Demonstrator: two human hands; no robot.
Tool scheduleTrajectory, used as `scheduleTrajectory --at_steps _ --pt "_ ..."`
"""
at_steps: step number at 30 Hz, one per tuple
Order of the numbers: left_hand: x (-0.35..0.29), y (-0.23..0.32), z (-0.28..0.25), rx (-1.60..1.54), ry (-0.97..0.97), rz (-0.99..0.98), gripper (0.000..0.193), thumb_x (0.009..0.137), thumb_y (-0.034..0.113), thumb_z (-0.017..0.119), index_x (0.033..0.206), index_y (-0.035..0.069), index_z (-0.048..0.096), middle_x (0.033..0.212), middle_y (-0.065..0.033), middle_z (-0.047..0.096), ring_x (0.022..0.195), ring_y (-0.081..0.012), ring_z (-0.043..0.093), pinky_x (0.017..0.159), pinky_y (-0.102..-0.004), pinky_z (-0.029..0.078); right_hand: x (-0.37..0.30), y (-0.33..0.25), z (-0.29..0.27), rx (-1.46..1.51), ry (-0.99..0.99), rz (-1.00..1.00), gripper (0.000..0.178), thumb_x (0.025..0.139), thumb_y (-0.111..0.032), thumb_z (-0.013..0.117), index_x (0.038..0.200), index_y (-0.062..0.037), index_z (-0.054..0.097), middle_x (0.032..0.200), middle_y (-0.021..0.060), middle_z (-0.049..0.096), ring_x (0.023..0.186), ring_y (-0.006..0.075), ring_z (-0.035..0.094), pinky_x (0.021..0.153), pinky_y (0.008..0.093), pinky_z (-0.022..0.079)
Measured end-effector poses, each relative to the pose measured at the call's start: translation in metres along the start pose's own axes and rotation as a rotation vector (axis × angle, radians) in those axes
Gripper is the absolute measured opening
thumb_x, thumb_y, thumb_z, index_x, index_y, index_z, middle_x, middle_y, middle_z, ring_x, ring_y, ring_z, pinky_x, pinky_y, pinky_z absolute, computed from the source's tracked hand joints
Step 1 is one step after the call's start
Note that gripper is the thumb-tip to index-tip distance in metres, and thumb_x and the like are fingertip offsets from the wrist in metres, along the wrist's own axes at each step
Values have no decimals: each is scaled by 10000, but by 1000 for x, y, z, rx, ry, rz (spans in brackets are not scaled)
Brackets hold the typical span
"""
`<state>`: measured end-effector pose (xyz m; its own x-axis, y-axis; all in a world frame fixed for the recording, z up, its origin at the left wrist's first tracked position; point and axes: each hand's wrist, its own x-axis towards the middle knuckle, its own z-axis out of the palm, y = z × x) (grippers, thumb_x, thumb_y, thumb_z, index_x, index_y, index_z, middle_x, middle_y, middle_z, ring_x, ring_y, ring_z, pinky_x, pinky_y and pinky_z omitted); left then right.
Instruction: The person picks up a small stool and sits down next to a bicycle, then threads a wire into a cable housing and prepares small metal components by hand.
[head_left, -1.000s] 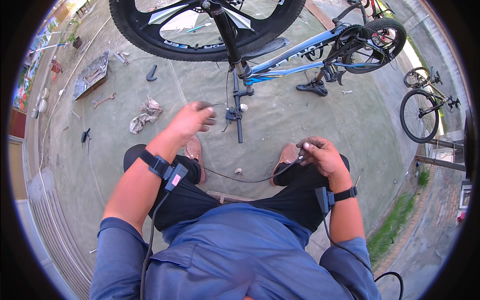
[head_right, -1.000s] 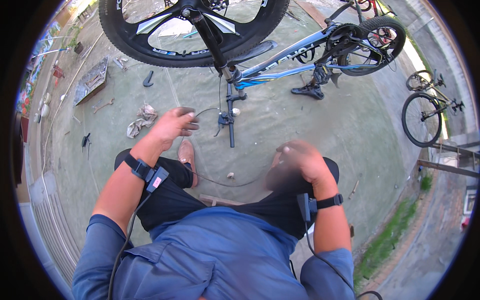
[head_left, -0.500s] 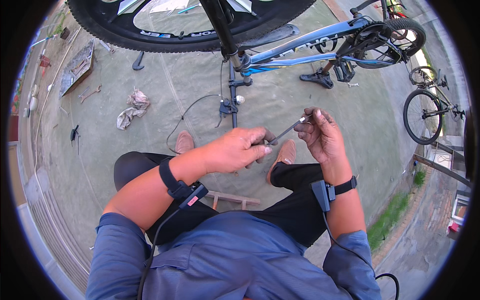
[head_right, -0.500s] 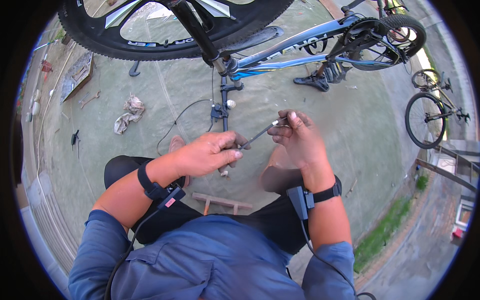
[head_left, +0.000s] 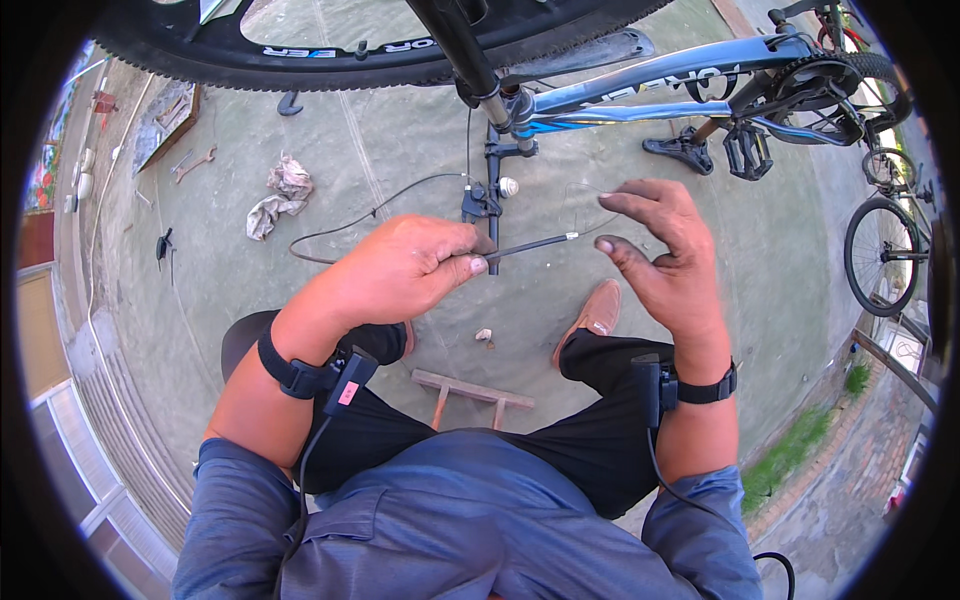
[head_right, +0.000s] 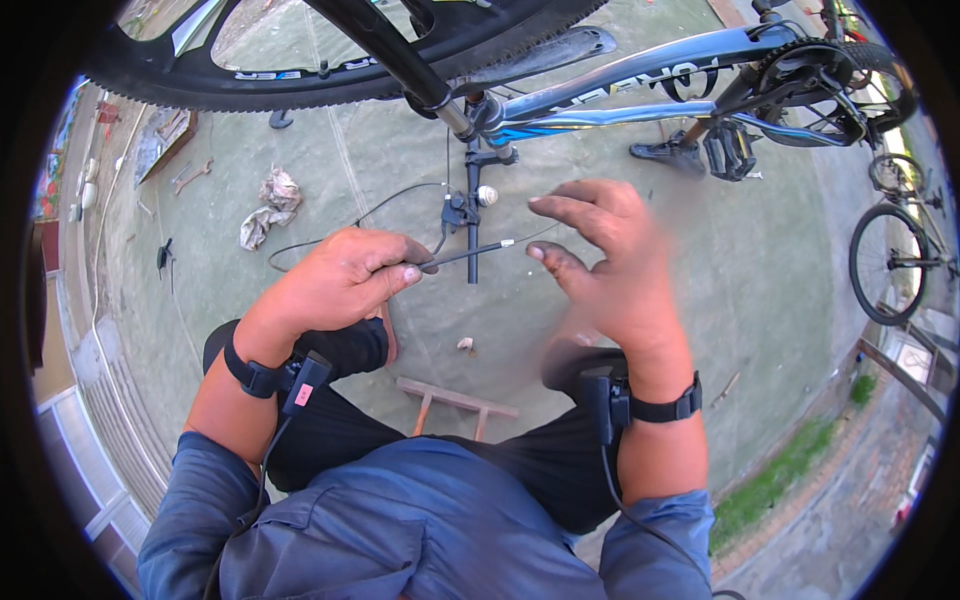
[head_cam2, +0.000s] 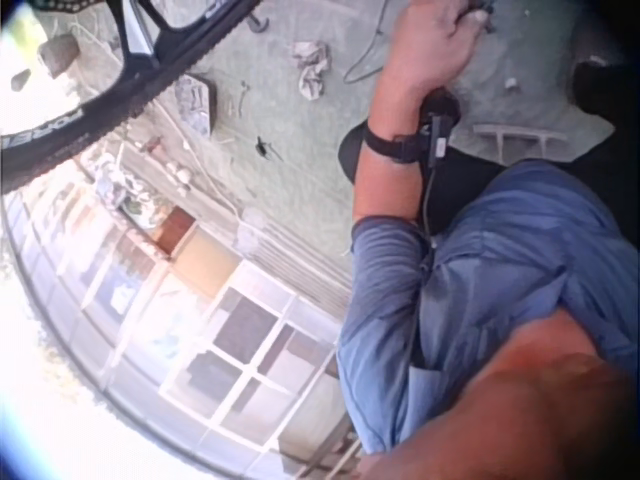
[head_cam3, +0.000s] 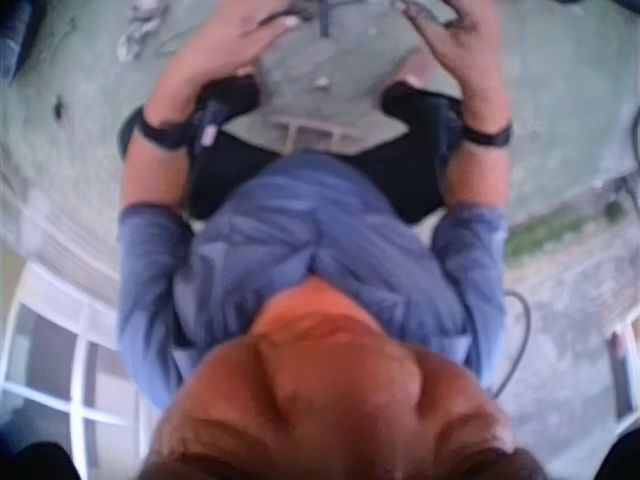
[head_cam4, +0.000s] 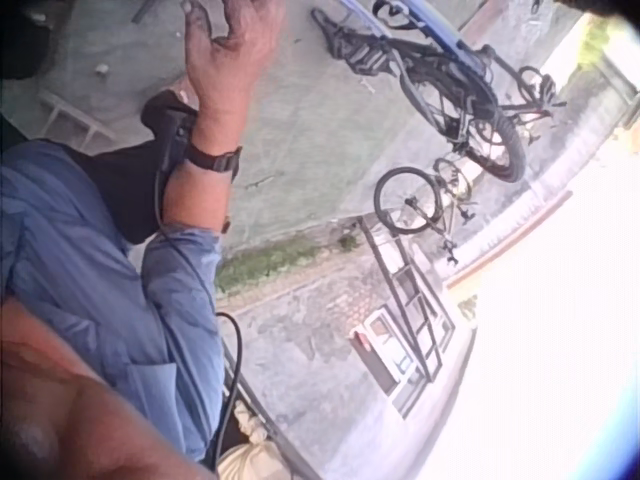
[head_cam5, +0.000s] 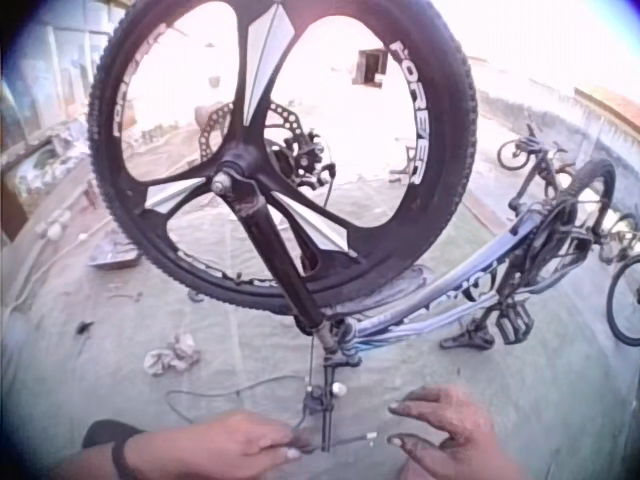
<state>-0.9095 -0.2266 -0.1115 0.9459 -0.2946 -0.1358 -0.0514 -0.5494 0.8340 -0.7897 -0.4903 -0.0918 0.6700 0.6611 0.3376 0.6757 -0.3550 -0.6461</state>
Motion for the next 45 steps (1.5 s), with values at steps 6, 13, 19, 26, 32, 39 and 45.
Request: scheduleTrajectory --at_steps 6,13,19,26,32,39,45 --pt "3 -5 -7 8 -6 -53 190 928 89 603 1072 -9 679 876 -183 671 809 -354 656 729 -397 513 -5 18 8 157 -164 69 156 803 52 715 939 -20 737 862 101 700 825 232 654 716 332 514" --pt "0 -11 -5 36 1 10 181 912 71 613 1055 -13 687 860 -185 674 804 -346 665 724 -400 517 -9 17 17 275 -199 110 143 791 67 699 902 -23 716 807 84 683 725 231 637 651 326 515" --pt "0 -10 -4 30 8 7 170 904 79 628 1037 -6 688 835 -179 667 769 -342 659 688 -401 513 -9 11 25 241 -214 139 128 789 58 709 893 -18 712 779 99 658 722 233 632 641 338 501" --pt "-8 -12 17 -8 5 52 152 889 89 655 1021 22 689 811 -155 649 739 -350 643 658 -398 506 -8 3 15 234 -434 285 172 778 -9 757 948 -19 734 783 111 657 721 243 620 642 340 487" --pt "-7 -14 28 8 -13 72 138 885 102 664 1011 52 691 816 -129 658 730 -341 646 637 -395 506 -19 13 25 324 -472 252 146 803 -21 759 944 2 727 737 99 631 665 215 576 603 321 453" --pt "-6 -13 33 10 -25 51 140 897 146 661 1012 69 684 832 -110 666 760 -326 653 632 -408 492 -19 14 28 270 -518 261 97 825 -26 746 915 -2 720 744 118 643 686 244 612 622 341 469" --pt "-5 -9 33 27 -47 36 140 937 202 619 968 68 643 795 -124 644 745 -365 636 640 -475 481 -20 20 26 264 -526 239 82 826 -35 745 897 -8 714 749 119 648 687 258 612 621 347 471"
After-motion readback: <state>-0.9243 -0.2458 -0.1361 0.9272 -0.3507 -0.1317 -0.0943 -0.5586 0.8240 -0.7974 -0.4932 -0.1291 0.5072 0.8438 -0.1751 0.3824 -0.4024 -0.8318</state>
